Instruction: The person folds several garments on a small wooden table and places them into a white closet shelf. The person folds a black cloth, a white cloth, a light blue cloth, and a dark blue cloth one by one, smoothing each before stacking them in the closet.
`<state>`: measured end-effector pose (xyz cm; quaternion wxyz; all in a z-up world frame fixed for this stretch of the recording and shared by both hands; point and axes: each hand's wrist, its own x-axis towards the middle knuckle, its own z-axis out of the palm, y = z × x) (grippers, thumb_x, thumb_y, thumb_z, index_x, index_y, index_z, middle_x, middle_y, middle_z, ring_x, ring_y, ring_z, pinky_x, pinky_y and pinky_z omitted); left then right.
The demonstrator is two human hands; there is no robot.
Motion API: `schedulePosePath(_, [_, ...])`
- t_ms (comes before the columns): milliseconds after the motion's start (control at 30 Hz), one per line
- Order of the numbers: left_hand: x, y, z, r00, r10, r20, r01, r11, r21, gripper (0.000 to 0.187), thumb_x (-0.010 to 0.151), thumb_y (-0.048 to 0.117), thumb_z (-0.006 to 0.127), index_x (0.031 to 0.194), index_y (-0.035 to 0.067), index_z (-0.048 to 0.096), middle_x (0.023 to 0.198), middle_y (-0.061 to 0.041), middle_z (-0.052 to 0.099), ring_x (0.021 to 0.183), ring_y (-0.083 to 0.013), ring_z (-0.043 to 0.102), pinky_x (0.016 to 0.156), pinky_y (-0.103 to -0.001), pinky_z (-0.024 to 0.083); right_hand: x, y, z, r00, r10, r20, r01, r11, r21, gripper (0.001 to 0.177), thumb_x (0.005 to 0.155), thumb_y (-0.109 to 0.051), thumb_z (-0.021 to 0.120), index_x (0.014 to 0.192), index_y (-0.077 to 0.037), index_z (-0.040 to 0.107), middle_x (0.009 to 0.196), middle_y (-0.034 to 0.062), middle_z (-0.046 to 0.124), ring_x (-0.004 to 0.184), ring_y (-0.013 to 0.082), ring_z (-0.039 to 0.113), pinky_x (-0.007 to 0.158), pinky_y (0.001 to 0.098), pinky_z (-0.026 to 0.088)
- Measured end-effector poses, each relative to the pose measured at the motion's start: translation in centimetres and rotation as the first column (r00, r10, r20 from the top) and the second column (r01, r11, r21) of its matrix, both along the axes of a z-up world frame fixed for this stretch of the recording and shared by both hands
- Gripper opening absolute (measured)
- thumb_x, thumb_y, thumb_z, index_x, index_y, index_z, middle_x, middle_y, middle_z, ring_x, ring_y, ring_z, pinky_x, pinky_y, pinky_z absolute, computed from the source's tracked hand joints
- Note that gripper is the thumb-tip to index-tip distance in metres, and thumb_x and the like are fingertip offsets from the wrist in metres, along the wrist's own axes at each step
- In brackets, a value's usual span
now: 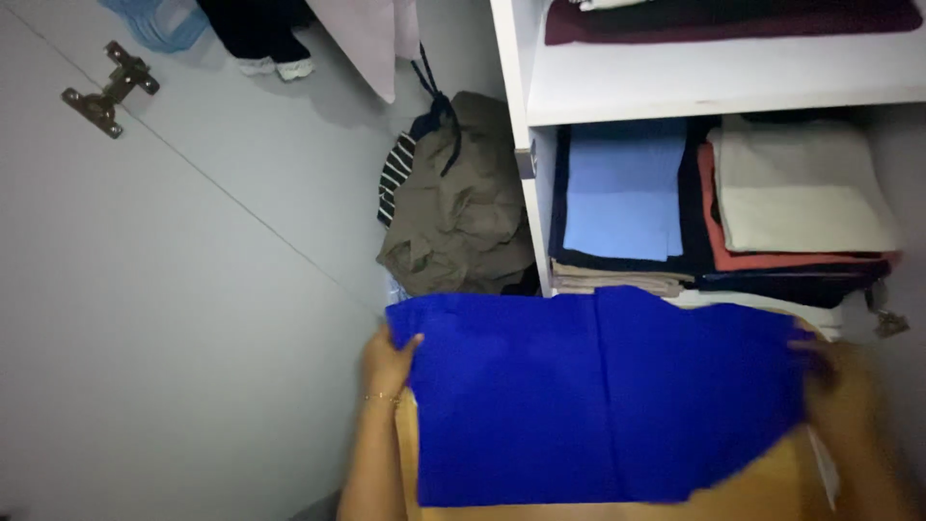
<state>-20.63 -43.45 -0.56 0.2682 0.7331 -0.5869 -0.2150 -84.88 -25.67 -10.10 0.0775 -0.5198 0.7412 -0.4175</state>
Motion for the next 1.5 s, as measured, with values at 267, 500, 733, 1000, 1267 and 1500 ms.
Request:
schedulePosePath(267, [-16.1,9.0,4.2,0.902,-0.266,0.34,0.329,0.934,-0.142,0.043,0.091,0.029,0.059,0.13,0.011,0.061,0.132,-0.016,0.06,0.121,-0.0375,0.053,0.098,-0.06,0.038,9.2,-0.7,7.4,0.835,-0.18,-0.519,0.159,0.984,-0.085,0.044,0.088,-0.016,0.069,0.13,-0.009,0.076,0.133,0.0203,0.071,0.122,0.0396,0.064,0.109,0.0511,0.047])
schedulePosePath(500, [-11.7,9.1,0.3,0.751,-0.469,0.465,0.517,0.856,0.029,0.081,0.096,0.063,0.052,0.162,0.023,0.03,0.17,-0.01,0.022,0.156,-0.033,0.016,0.12,-0.06,0.008,13.5,-0.8,5.6,0.893,0.166,-0.417,0.029,0.906,0.423,0.066,0.093,-0.062,0.042,0.154,-0.037,0.043,0.167,0.0034,0.037,0.158,0.0295,0.028,0.117,0.0749,0.018])
schedulePosePath(733, [-6.0,9.7,0.7,0.775,-0.427,0.465,0.467,0.883,0.032,0.082,0.095,0.061,0.055,0.162,0.021,0.03,0.169,-0.009,0.026,0.156,-0.0325,0.02,0.122,-0.055,0.011,14.3,1.5,7.0,0.886,0.205,-0.415,0.067,0.83,0.553,0.073,0.092,-0.068,0.033,0.159,-0.042,0.027,0.171,-0.0009,0.024,0.159,0.0307,0.02,0.116,0.0755,0.016])
schedulePosePath(1000, [-3.9,10.3,-0.5,0.767,-0.402,0.5,0.44,0.897,0.044,0.086,0.092,0.063,0.058,0.162,0.023,0.029,0.17,-0.008,0.025,0.155,-0.0325,0.021,0.123,-0.053,0.013,16.1,3.4,4.7,0.837,0.224,-0.5,0.071,0.86,0.505,0.078,0.087,-0.071,0.042,0.157,-0.04,0.031,0.17,0.0022,0.026,0.158,0.0345,0.023,0.112,0.0785,0.021])
schedulePosePath(1267, [-2.5,11.3,2.4,0.772,-0.395,0.498,0.336,0.919,0.208,0.085,0.093,0.065,0.052,0.163,0.026,0.022,0.172,-0.006,0.019,0.157,-0.0304,0.019,0.12,-0.052,0.025,19.4,2.4,6.4,0.81,0.287,-0.511,0.031,0.85,0.526,0.079,0.09,-0.074,0.036,0.159,-0.038,0.024,0.171,0.0046,0.02,0.157,0.0363,0.016,0.111,0.0798,0.016])
schedulePosePath(1500, [-2.9,12.1,3.4,0.821,-0.341,0.457,0.259,0.937,0.234,0.086,0.092,0.066,0.051,0.163,0.029,0.022,0.172,-0.003,0.02,0.157,-0.0295,0.019,0.121,-0.054,0.027,22.9,0.0,6.0,0.786,0.3,-0.541,-0.022,0.888,0.46,0.078,0.091,-0.073,0.035,0.159,-0.036,0.027,0.17,0.0067,0.021,0.156,0.038,0.017,0.109,0.0811,0.016])
